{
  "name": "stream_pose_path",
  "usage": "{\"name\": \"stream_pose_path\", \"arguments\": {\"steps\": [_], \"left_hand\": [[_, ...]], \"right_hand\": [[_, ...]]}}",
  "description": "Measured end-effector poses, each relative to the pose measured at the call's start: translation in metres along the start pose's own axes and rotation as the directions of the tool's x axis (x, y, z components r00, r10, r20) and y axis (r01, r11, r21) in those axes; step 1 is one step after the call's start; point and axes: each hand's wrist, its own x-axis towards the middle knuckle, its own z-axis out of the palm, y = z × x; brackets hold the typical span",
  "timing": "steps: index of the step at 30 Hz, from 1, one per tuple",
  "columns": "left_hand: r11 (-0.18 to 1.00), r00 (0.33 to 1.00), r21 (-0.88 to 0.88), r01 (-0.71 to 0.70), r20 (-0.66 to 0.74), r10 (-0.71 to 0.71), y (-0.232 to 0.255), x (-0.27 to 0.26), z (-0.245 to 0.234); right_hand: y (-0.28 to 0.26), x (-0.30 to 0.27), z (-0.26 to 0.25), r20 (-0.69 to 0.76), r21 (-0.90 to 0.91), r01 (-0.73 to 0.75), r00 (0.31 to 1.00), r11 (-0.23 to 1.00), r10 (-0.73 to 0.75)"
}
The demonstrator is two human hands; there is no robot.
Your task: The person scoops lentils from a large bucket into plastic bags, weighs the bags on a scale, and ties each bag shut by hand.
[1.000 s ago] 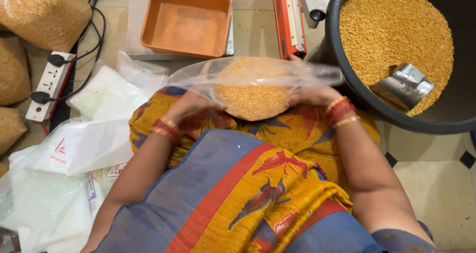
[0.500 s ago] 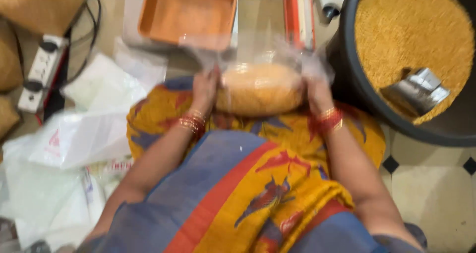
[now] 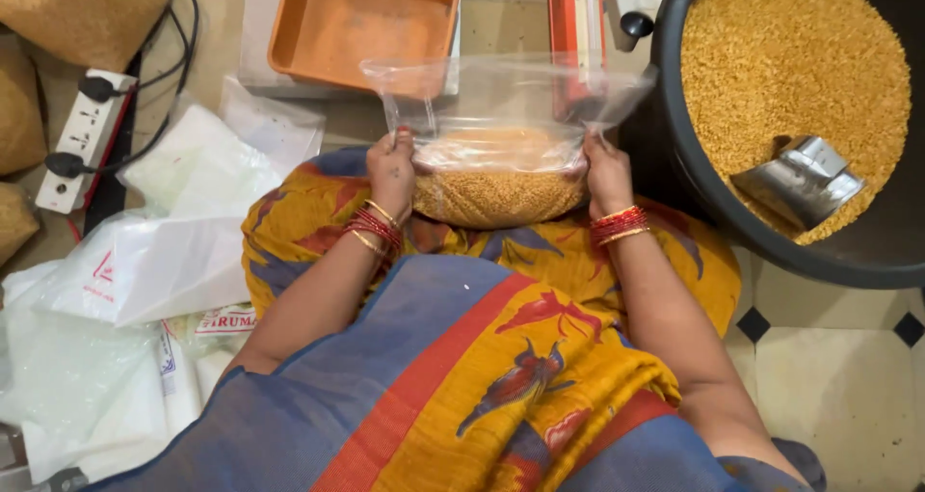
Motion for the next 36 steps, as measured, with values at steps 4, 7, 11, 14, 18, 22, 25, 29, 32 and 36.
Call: {"name": "stream_pose_path", "arguments": {"steps": [4,7,11,14,18,22,25,29,32,36], "left_hand": [[0.934,0.962,-0.243,0.264,-0.002,-0.272,0.019,0.014,-0.001],[0.856,0.885,-0.236,0.46,0.053,-0.462,0.007,0.021,-0.023],[0.94,0.947,-0.117,0.321,0.02,-0.321,0.022,0.011,-0.038],[0.965,0.994,0.244,0.097,-0.077,-0.08,0.096,-0.018,-0.039],[0.489,0.773,0.608,-0.625,0.394,0.498,0.119,-0.019,-0.056],[-0.331,0.274,0.335,-0.882,0.936,0.219,0.134,0.014,-0.054],[-0.442,0.123,0.173,-0.88,0.983,0.139,0.093,0.052,-0.051],[-0.349,0.075,0.097,-0.932,0.994,0.078,0.072,0.07,-0.035],[-0.308,0.149,0.153,-0.939,0.988,0.038,0.062,0.071,-0.028],[-0.027,0.203,0.215,-0.976,0.951,0.232,0.047,0.07,-0.019]], "right_hand": [[-0.011,0.014,0.001,-0.077,-0.034,-0.15,0.986,0.988,0.147],[0.016,0.028,-0.021,-0.05,-0.066,-0.152,0.988,0.986,0.148],[-0.059,-0.034,0.002,-0.126,-0.361,0.063,0.985,0.931,-0.115],[-0.098,-0.072,0.005,-0.058,-0.688,0.233,0.926,0.687,-0.373],[-0.1,-0.066,-0.007,0.553,-0.729,0.685,0.576,-0.015,-0.603],[-0.125,-0.035,0.009,0.889,-0.419,0.78,0.248,-0.465,-0.385],[-0.097,0.003,-0.01,0.921,-0.378,0.694,0.212,-0.613,-0.328],[-0.085,0.02,-0.004,0.906,-0.38,0.718,0.162,-0.583,-0.391],[-0.075,0.027,-0.003,0.894,-0.392,0.749,0.171,-0.534,-0.415],[-0.075,0.029,0.009,0.9,-0.399,0.816,0.261,-0.418,-0.35]]}}
